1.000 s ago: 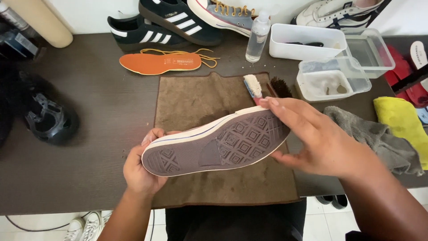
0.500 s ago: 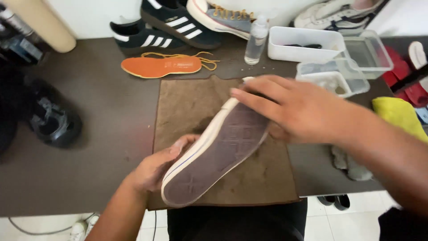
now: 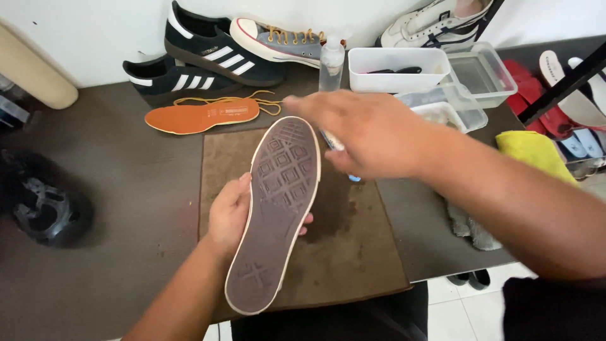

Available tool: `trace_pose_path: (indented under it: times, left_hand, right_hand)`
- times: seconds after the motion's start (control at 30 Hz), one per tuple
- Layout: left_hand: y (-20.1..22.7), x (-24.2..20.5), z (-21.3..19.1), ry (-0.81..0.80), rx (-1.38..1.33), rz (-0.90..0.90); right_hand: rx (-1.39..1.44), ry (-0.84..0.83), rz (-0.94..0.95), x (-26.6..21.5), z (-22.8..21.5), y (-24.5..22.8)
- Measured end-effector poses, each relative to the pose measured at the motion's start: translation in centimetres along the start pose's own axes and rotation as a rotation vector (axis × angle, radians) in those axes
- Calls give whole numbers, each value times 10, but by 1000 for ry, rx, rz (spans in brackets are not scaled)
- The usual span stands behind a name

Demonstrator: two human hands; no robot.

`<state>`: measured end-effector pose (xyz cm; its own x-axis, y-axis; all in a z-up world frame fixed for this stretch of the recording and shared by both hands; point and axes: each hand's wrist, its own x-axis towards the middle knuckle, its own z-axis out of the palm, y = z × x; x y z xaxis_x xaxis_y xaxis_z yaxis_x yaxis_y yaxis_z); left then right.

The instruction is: The person cleans the sole of a sneaker by wiping it with a cloth, scrubbing it with a brush, and wiping it again. They then scrub the white rubber toe cap of the sneaker with the brush.

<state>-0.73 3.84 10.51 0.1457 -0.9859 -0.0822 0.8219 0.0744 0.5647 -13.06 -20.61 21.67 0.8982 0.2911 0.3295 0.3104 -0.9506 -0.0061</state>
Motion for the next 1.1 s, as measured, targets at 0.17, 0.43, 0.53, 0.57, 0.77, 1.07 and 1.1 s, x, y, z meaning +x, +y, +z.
trace_pose_path:
  times: [0.17,0.43,0.53,0.57,0.77,1.07,1.1]
  left_hand:
    - [-15,21,-3,219,-124,-47]
    - [-33,34,-28,236,-213,-60]
    - [-43,35,-41,271,-242,-42]
    - [-44,36,-44,266,-234,-42]
    - [-46,37,-39,260,-204,-40]
    - [-54,46,-45,280,-258,-1]
    - [-56,48,-45,292,-278,2]
  right_hand:
    - [-150,-148,538,-28,82,28]
    - [-40,-429,797,-32,132,25]
    - [49,-491,896,-20,109,15]
    - [44,-462,876,-20,108,16]
    - [-3,-394,853,-21,94,12]
    - [429,336,578,-25,119,6]
    - [308,415,384,-18,117,0]
